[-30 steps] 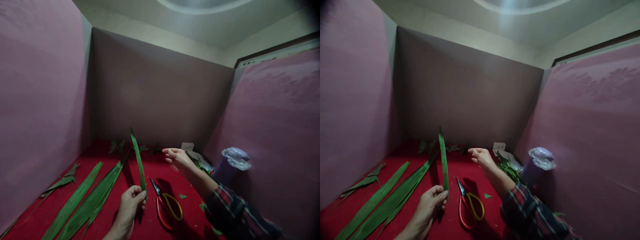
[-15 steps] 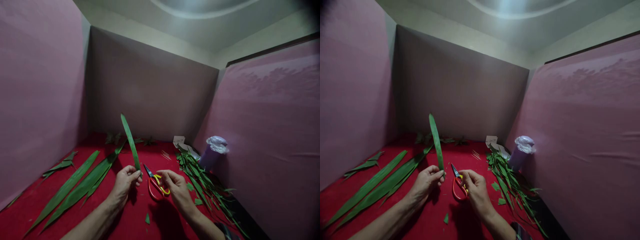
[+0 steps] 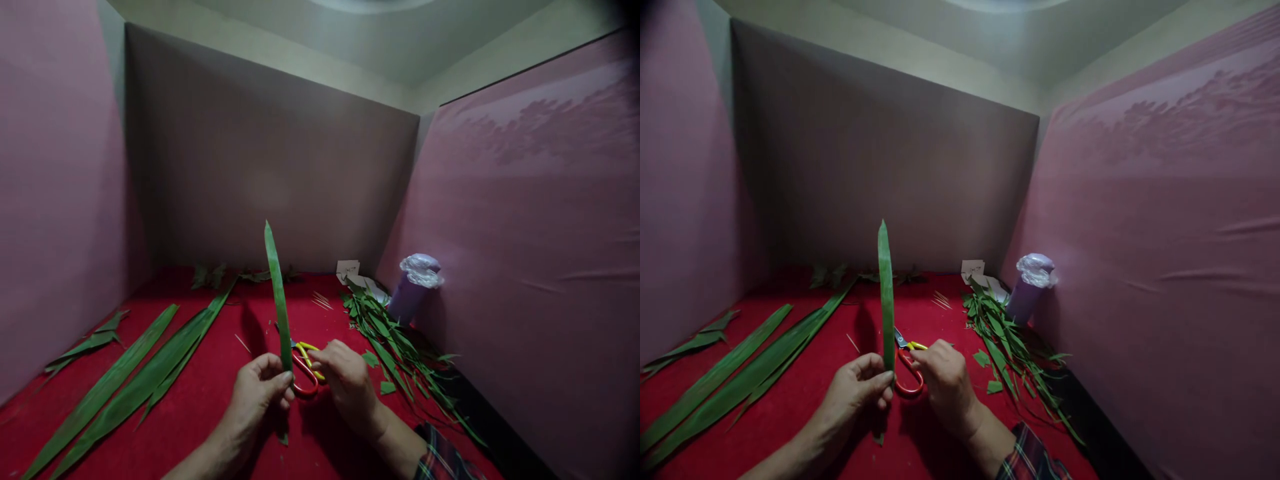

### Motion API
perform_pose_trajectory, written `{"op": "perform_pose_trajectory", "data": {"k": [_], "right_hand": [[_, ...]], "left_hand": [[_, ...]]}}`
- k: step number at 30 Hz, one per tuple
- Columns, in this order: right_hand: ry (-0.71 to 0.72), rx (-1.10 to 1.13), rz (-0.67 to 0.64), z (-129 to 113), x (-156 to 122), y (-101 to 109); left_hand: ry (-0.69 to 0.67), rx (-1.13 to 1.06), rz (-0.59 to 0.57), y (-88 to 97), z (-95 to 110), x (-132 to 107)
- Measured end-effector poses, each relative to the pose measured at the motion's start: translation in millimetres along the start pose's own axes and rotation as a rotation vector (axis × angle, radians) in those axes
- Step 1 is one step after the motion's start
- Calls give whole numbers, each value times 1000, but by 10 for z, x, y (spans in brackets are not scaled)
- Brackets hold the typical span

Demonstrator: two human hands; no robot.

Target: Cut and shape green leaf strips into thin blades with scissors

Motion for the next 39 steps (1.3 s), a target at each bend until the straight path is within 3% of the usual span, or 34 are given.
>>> {"op": "perform_pose_trajectory", "data": {"k": [8,12,17,23,27,30,35,39], "right_hand": [[101,-34,-53,21,18,-9],[87,-42,-48,-10,10,-24],[-39,-17,62,-42,-59,-33],[-316,126,128,-11,-117,-51],[-550,299,90,14,-123,-113],[-612,415,75,-17,-127,-145],[-521,395,79,-122,-122,-114],[-464,356,67,-150,-130,-94]], "left_hand": [[-41,26,132,116,19,104],[-52,25,137,156,59,148],[-110,107,140,156,96,176],[-154,134,145,150,143,181],[-39,60,98,145,125,148],[-1,9,13,109,99,106],[37,-24,-107,53,50,66],[25,-36,-109,42,87,30]]}}
Point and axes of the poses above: each hand's wrist, its own x-axis towards the middle knuckle, its own y-axis out of the back of the hand, z = x × y, the point moved 2 cm from there along x, towards the middle knuckle, and after that the axes turned 11 degrees about z, right-handed, at the moved point
